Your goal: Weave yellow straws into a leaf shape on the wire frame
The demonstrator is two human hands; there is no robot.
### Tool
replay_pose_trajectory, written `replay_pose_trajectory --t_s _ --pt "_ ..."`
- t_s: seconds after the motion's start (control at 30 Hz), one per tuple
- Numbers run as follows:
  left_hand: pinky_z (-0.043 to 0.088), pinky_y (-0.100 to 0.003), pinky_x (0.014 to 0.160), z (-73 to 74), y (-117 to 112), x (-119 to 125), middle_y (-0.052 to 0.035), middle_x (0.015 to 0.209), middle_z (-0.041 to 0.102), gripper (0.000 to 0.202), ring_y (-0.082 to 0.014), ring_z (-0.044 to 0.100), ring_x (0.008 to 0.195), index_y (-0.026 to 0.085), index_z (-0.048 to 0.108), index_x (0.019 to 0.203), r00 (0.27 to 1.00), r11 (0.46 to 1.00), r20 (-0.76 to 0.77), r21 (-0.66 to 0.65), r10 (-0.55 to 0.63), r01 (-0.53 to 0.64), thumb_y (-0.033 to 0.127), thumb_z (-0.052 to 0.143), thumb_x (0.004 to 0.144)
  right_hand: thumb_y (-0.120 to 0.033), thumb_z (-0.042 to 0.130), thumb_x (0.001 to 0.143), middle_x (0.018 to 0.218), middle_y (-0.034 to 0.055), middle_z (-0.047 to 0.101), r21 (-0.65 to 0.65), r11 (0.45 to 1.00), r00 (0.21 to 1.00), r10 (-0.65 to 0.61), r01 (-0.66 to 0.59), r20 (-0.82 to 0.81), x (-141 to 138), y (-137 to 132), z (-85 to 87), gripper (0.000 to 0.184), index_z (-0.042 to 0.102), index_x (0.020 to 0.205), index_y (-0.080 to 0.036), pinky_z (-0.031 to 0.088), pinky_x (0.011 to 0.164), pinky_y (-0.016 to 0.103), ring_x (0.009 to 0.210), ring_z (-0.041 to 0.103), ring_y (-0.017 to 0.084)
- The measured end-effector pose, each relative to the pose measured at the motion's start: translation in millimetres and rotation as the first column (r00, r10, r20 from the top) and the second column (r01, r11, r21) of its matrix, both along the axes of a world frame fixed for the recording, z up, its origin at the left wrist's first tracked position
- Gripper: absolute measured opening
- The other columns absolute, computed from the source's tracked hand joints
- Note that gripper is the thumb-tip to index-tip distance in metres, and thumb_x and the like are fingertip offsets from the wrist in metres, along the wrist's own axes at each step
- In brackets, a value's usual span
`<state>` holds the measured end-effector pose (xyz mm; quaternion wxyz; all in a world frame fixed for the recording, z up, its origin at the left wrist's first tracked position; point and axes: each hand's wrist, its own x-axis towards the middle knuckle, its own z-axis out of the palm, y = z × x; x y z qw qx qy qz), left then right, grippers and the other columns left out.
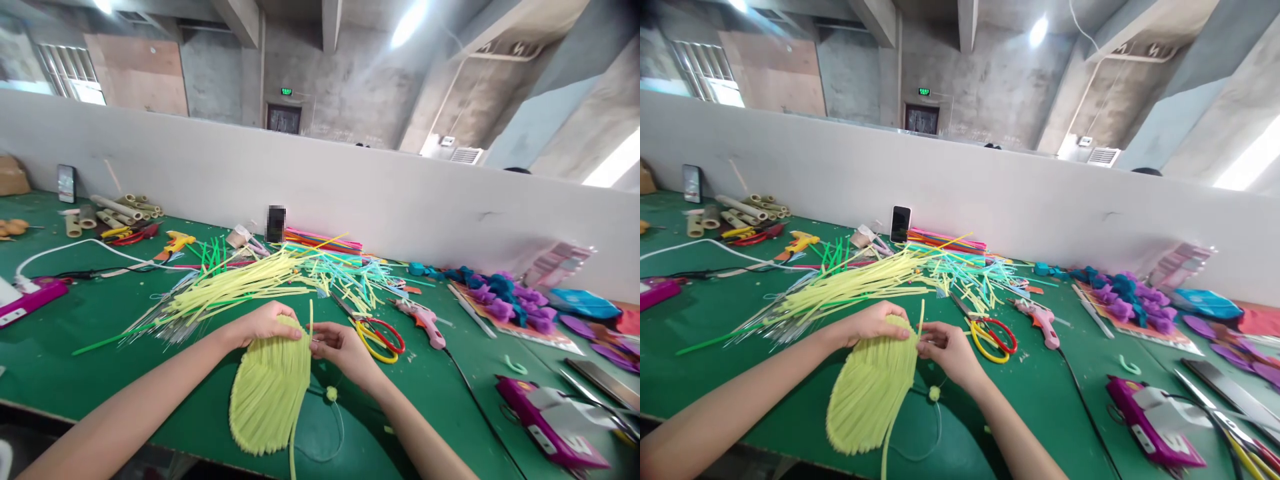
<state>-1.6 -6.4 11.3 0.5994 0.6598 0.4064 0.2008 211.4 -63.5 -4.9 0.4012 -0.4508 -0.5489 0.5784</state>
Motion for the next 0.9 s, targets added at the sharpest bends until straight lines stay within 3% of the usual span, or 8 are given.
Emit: replay_pose_trajectory --t_s 0.3,0.6,0.67,0.8,0.9 --pt "0.045 -0.022 0.053 -0.5 -0.6 1.0 -0.0012 0.071 0.065 0.042 -0.016 0.061 0.062 0.016 0.066 0.086 1.0 0.999 0.013 -0.036 -0.021 0.022 0.048 0.079 0.062 -0.047 0.086 0.053 0.078 0.0031 0.072 -0.029 0.998 0.998 -0.06 0.059 -0.02 -4.7 -2.2 1.9 0.053 0.07 0.093 -0.016 0.056 0.076 0.037 0.074 0.068 0.02" --pt "0.042 -0.022 0.053 -0.3 -2.7 3.7 0.0006 0.067 0.063 0.043 -0.0151 0.059 0.059 0.016 0.064 0.081 0.999 1.0 0.04 -0.019 -0.012 0.013 0.049 0.08 0.059 -0.045 0.087 0.049 0.067 0.0008 0.07 -0.01 0.995 0.995 -0.104 0.104 -0.003 -4.6 -2.4 -0.6 0.039 0.073 0.07 -0.016 0.056 0.074 0.034 0.065 0.066 0.017" --pt "0.042 -0.023 0.053 -0.7 -2.4 3.8 0.0005 0.067 0.064 0.044 -0.0153 0.059 0.06 0.016 0.064 0.083 0.999 1.0 0.035 -0.019 -0.007 0.008 0.05 0.08 0.059 -0.046 0.086 0.053 0.071 0.0019 0.072 0.006 0.997 0.997 -0.081 0.081 0.002 -4.3 -2.8 0.7 0.039 0.075 0.075 -0.016 0.056 0.075 0.034 0.068 0.067 0.017" --pt "0.042 -0.023 0.054 0.2 -1.1 2.8 0.0001 0.07 0.065 0.044 -0.0155 0.06 0.061 0.017 0.066 0.085 0.999 1.0 0.031 -0.012 -0.007 0.007 0.049 0.08 0.06 -0.047 0.077 0.068 0.091 0.0057 0.074 -0.001 1.0 1.0 -0.007 0.007 -0.001 -1.6 -4.4 7.6 0.046 0.072 0.103 -0.017 0.056 0.076 0.032 0.081 0.07 0.019" --pt "0.043 -0.023 0.055 1.0 -0.6 2.3 -0.0002 0.071 0.066 0.042 -0.0155 0.06 0.062 0.017 0.066 0.085 0.999 1.0 0.029 0.003 -0.016 0.016 0.048 0.079 0.061 -0.052 0.069 0.076 0.09 0.0068 0.074 -0.077 0.995 0.998 -0.065 0.067 0.025 0.7 -3.6 9.6 0.047 0.068 0.108 -0.017 0.057 0.066 0.027 0.076 0.072 0.017"
